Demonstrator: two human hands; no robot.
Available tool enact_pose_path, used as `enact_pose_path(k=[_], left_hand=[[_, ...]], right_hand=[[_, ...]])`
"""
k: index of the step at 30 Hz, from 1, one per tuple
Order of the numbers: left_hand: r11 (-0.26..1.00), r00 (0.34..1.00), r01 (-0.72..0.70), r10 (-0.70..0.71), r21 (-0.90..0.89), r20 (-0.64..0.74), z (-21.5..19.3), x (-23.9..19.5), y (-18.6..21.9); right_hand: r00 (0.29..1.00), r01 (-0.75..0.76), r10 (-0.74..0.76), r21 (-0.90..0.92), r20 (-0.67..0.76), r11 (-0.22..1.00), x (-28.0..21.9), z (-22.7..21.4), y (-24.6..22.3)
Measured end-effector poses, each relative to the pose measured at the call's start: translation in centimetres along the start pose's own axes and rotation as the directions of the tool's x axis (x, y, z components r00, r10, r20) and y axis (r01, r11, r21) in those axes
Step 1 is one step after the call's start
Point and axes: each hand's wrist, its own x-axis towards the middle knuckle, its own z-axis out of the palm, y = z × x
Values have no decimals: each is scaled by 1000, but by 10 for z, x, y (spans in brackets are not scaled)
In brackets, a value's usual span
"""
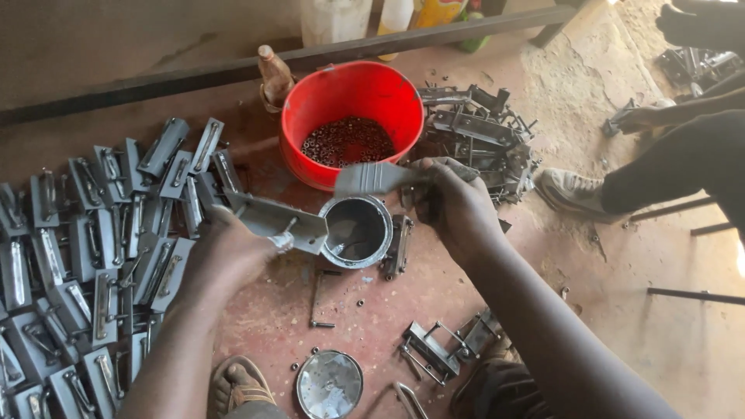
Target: Applying a coating to metal brackets using a brush and organizing them into stacks on a workshop floor.
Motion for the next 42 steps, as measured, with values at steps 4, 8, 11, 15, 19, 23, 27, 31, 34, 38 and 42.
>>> enact_pose_path(k=[4, 8, 11, 15, 19, 23, 27, 31, 34, 38, 42], left_hand=[[980, 970, -180, 162, -82, -183, 0, 9, 0], [863, 850, -435, 301, -255, -433, -24, -7, 19], [824, 887, -410, 261, -391, -380, -30, -15, 24], [763, 887, -427, 247, -485, -391, -31, -12, 20], [774, 844, -490, 306, -401, -441, -32, -11, 21], [763, 783, -558, 356, -325, -510, -24, -4, 10], [706, 664, -675, 458, -212, -590, -24, -5, 9], [762, 764, -571, 357, -306, -537, -21, -3, 9], [698, 641, -682, 427, -219, -637, -24, -3, 8], [685, 608, -703, 438, -193, -662, -22, -4, 11], [665, 558, -733, 466, -145, -687, -25, -5, 13]], right_hand=[[981, -195, 192, 215, 37, 957, 1, -3, 3], [972, -236, 233, 218, 36, 947, -12, 12, 5], [970, -242, 243, 182, 15, 953, 4, -6, 36], [975, -210, 222, 224, -29, 952, 4, -3, 28], [970, -238, 243, 270, 14, 933, -11, 14, 14], [959, -279, 284, 164, -6, 946, -8, 8, 22], [951, -302, 306, 314, 38, 900, -6, 5, 16], [936, -349, 341, 299, 82, 888, -14, 13, 27], [887, -452, 462, 245, 21, 858, -5, 6, 25], [908, -406, 415, 343, 50, 847, -3, 7, 24], [860, -495, 511, 240, -2, 835, -9, 13, 26]])
